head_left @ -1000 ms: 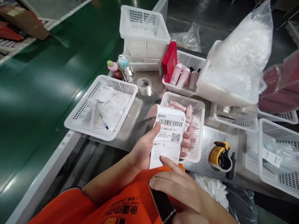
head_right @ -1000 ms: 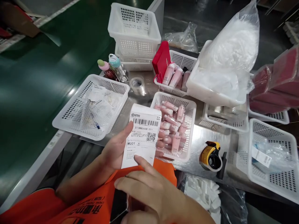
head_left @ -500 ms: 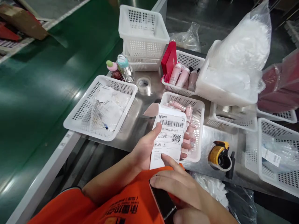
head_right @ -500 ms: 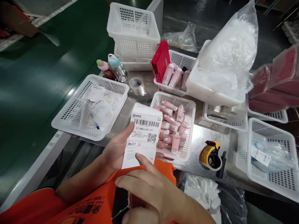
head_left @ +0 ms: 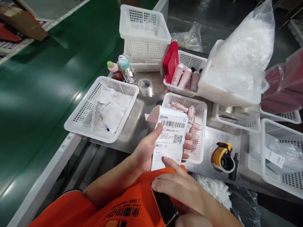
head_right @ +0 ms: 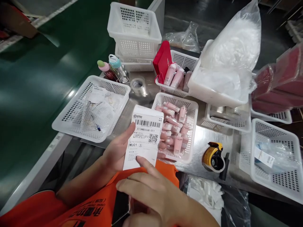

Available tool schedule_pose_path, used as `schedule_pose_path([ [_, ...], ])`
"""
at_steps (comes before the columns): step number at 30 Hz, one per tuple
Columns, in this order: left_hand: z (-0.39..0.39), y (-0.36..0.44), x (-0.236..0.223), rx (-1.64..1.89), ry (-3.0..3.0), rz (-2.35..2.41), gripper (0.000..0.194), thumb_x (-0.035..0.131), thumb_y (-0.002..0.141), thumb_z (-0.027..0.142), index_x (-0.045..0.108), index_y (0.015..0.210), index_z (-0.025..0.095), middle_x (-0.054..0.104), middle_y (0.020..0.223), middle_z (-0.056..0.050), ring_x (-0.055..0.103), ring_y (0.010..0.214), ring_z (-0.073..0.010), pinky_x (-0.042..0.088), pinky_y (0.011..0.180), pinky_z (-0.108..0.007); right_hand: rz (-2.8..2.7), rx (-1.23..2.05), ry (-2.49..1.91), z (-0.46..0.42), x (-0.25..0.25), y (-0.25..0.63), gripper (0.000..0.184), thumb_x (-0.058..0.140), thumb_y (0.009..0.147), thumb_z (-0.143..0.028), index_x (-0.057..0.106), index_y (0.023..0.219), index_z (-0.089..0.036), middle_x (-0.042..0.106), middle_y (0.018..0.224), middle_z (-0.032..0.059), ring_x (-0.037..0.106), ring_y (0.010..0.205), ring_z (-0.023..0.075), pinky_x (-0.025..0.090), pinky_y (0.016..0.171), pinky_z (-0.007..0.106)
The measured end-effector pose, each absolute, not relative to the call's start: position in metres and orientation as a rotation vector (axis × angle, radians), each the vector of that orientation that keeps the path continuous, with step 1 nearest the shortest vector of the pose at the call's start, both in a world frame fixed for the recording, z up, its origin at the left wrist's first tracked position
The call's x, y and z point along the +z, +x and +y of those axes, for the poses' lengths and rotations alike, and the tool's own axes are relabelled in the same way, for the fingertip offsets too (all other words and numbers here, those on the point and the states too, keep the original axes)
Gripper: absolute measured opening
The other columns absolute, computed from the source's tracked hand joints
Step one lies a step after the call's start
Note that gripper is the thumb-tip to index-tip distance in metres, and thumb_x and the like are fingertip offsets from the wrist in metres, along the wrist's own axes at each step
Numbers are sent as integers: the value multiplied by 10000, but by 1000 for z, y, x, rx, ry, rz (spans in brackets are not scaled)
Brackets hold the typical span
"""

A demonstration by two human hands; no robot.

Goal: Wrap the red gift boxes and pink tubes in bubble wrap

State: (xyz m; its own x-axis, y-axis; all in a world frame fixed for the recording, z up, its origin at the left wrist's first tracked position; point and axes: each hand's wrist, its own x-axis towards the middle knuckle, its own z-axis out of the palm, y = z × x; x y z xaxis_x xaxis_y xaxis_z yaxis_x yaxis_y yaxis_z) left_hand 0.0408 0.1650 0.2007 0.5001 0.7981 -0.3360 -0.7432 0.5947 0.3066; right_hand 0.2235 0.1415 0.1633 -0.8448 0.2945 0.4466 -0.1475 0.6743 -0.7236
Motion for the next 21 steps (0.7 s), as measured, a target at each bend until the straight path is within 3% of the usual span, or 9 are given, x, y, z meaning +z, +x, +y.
schedule_pose_path([
  [3, 166, 40, 202, 943, 129, 475, 690, 352, 1011, 596, 552, 1456, 108, 718, 1261, -214, 648, 1213, -363, 447, 1066, -493, -2359, 1076, -97, 141, 160, 223, 539, 324, 1082, -460, 375, 1488, -111, 733, 1185, 120, 663, 1180, 157, 138, 1310, 468],
  [7, 166, 40, 204, 949, 119, 490, 682, 325, 1022, 582, 533, 1476, 118, 718, 1270, -207, 644, 1228, -362, 445, 1072, -490, -2366, 1069, -160, 135, 153, 223, 459, 275, 1092, -364, 423, 1467, -144, 748, 1142, 93, 676, 1158, 139, 148, 1308, 465],
  [10, 165, 40, 202, 947, 124, 486, 703, 311, 1021, 595, 532, 1473, 104, 716, 1266, -212, 642, 1230, -365, 441, 1078, -491, -2399, 1094, -166, 133, 150, 223, 487, 312, 1082, -438, 440, 1453, -150, 744, 1122, 99, 685, 1145, 162, 157, 1305, 456],
  [13, 165, 40, 201, 938, 136, 470, 718, 332, 1012, 611, 530, 1472, 97, 712, 1270, -216, 639, 1229, -370, 439, 1078, -495, -2410, 1146, -159, 136, 152, 223, 589, 416, 1037, -545, 424, 1462, -137, 734, 1145, 120, 686, 1139, 198, 169, 1301, 472],
  [16, 166, 40, 201, 952, 146, 473, 713, 358, 1004, 620, 524, 1478, 115, 715, 1268, -207, 640, 1222, -367, 441, 1076, -495, -2307, 1199, -127, 141, 155, 223, 626, 472, 1021, -512, 345, 1512, -145, 725, 1197, 123, 696, 1126, 207, 176, 1301, 470],
  [18, 166, 40, 200, 968, 150, 487, 702, 355, 1007, 615, 521, 1481, 126, 719, 1261, -200, 647, 1206, -359, 449, 1066, -488, -2166, 1250, -81, 143, 158, 222, 576, 483, 1023, -455, 309, 1525, -233, 703, 1280, 106, 702, 1131, 207, 247, 1284, 483],
  [21, 166, 38, 196, 959, 146, 481, 701, 347, 1011, 615, 518, 1482, 125, 722, 1247, -201, 675, 1140, -341, 483, 1011, -465, -1706, 1340, -229, 138, 163, 216, 430, 513, 1023, -372, 346, 1416, -425, 681, 1334, 29, 696, 1168, 223, 454, 1161, 531],
])
